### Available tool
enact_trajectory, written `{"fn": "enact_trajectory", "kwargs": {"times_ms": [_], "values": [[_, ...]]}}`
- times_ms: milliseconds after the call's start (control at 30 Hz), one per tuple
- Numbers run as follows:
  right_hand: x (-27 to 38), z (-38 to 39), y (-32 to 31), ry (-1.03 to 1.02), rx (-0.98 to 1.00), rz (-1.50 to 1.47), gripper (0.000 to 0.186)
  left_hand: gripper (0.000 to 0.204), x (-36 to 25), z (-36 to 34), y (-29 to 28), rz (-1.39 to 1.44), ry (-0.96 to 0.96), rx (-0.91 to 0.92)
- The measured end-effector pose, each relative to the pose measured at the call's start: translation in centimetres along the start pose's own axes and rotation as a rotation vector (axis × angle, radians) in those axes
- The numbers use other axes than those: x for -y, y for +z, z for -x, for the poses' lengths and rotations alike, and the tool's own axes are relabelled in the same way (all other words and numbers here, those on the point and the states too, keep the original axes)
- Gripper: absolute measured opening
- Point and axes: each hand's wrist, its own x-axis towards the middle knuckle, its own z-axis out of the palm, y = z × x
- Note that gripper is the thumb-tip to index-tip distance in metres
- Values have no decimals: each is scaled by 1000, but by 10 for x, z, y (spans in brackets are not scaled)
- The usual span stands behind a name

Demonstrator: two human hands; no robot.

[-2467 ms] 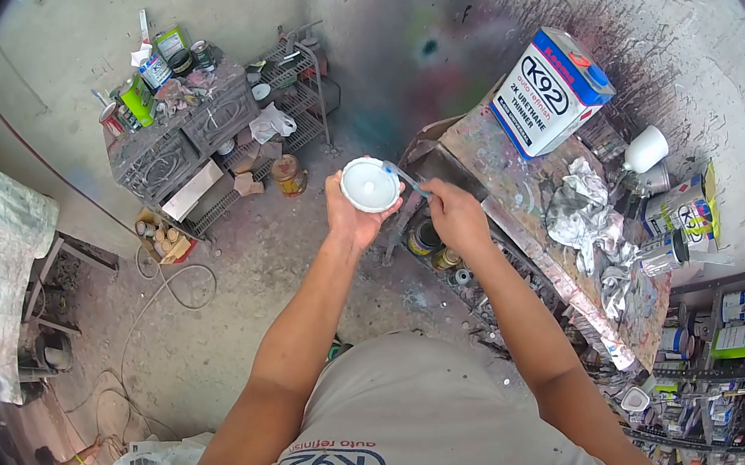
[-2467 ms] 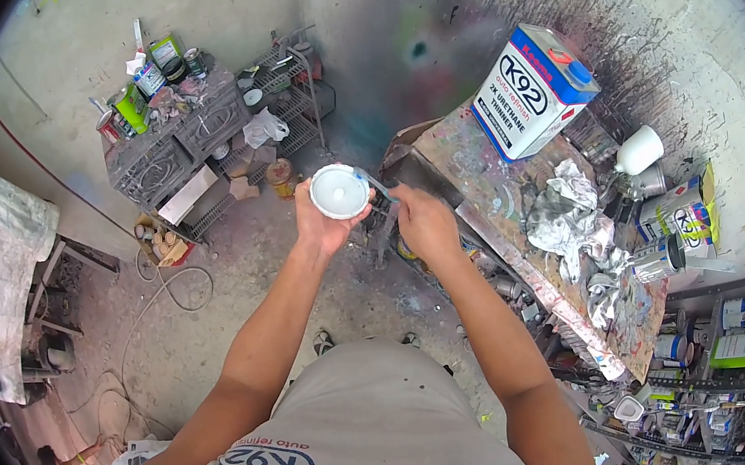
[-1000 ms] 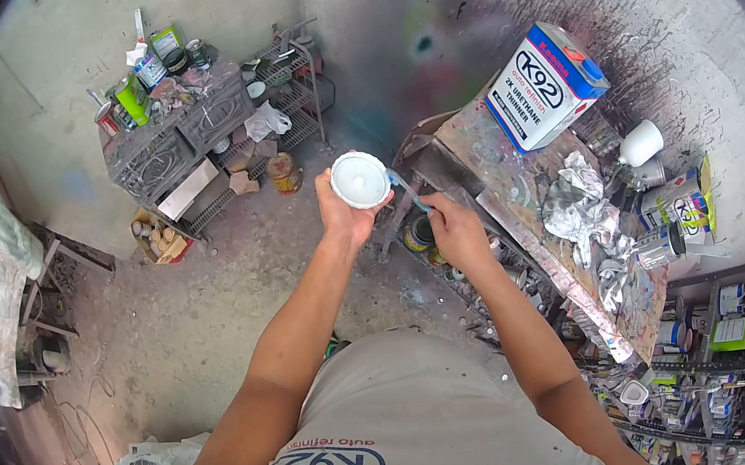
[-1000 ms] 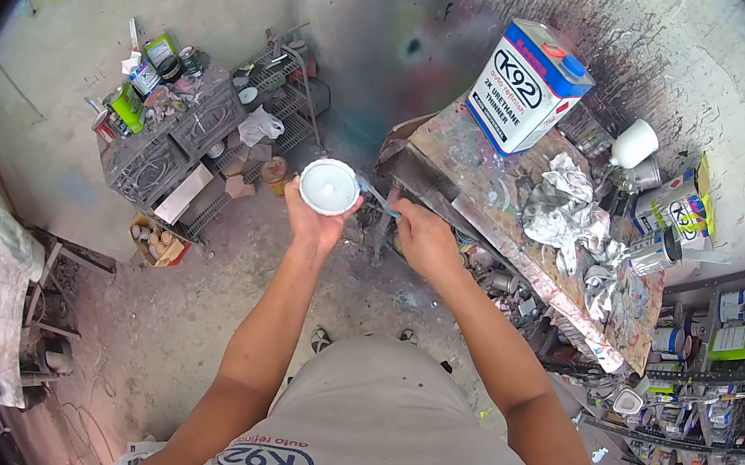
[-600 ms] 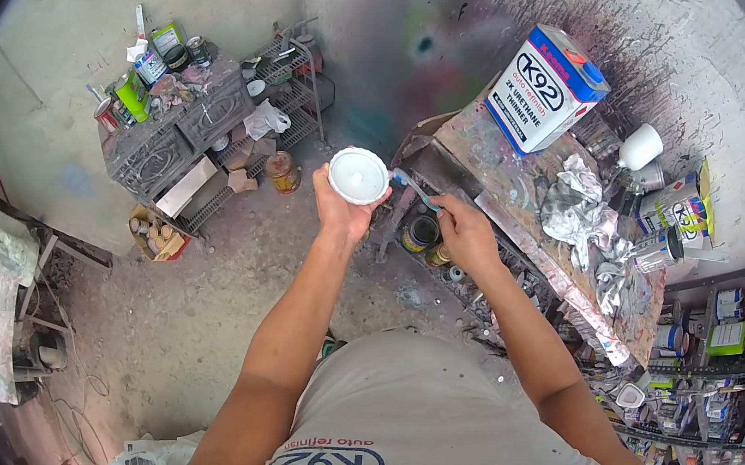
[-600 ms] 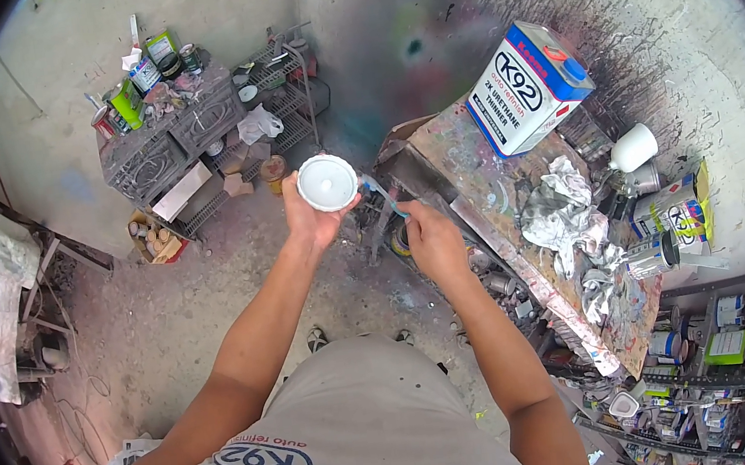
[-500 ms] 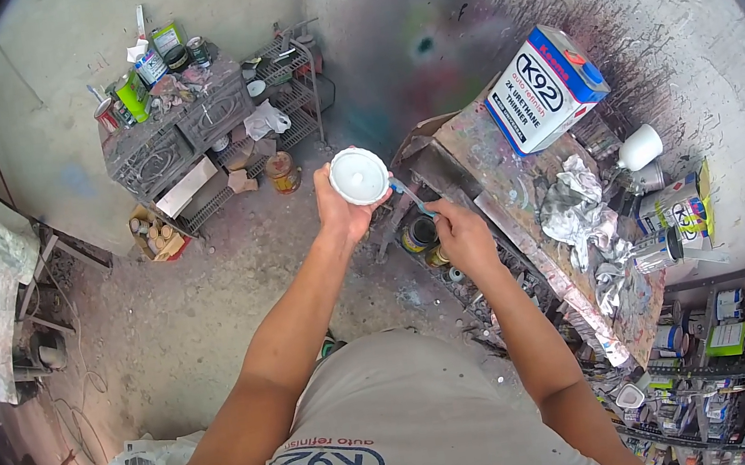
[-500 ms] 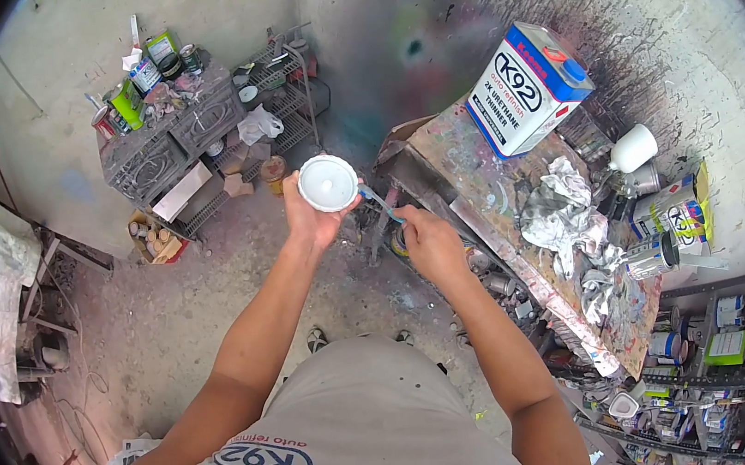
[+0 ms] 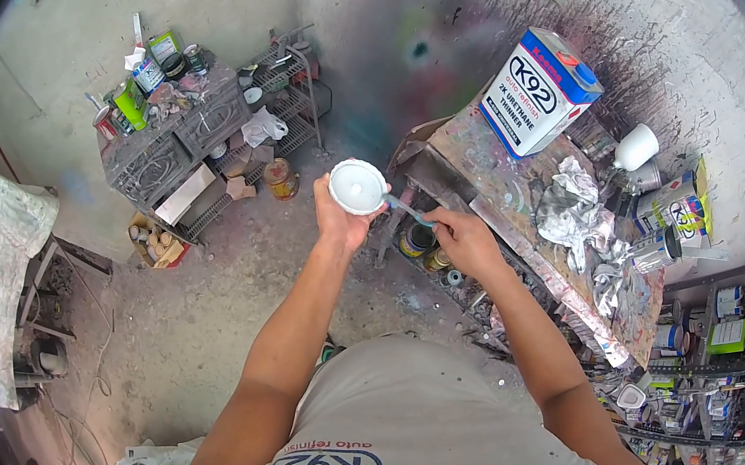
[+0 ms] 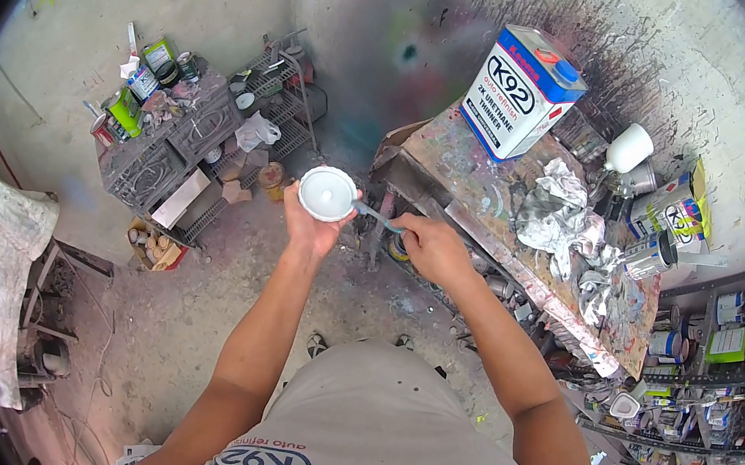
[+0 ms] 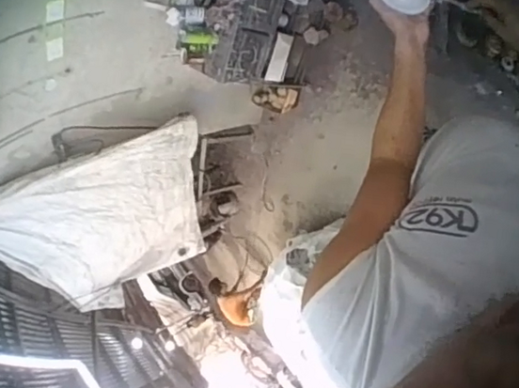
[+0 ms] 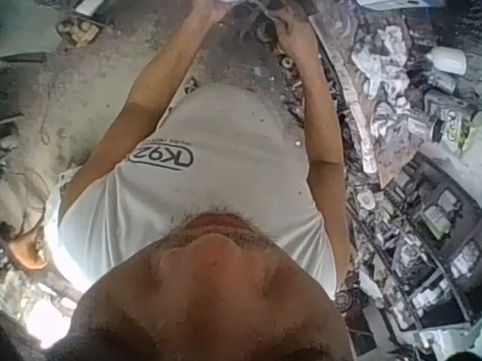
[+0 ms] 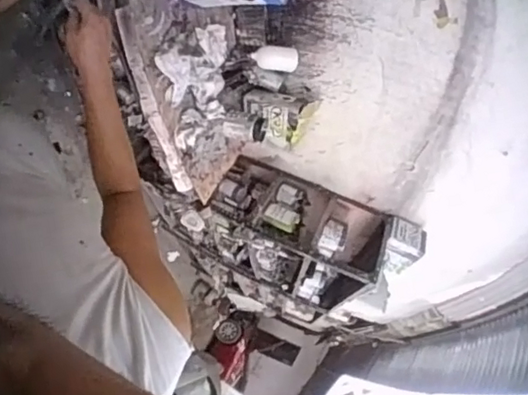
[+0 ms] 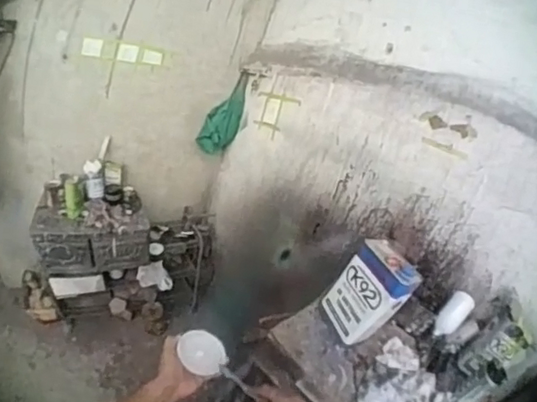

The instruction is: Preparing and mixing paint for automotive repair using a mixing stick and paint cup.

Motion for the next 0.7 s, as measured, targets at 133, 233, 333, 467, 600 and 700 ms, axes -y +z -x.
{"fn": "enact_trajectory", "kwargs": {"times_ms": [133, 233, 333, 467, 600, 700], "values": [[5, 6, 0, 82, -24, -9, 20, 50, -1, -3, -1, 55, -50, 1], [11, 8, 6, -12, 51, -45, 21, 51, -1, -3, 0, -29, 39, 73], [11, -1, 14, -89, -20, 12, 20, 52, 6, -2, 3, -34, 14, 86], [5, -15, 23, 5, -133, 151, 19, 53, 19, -2, 7, -7, -80, 47], [5, -9, 31, -116, -10, -89, 18, 53, 22, -7, 4, 79, -92, 73], [8, -1, 35, 28, -140, -5, 19, 53, 20, -9, 1, 47, -177, 53]]}}
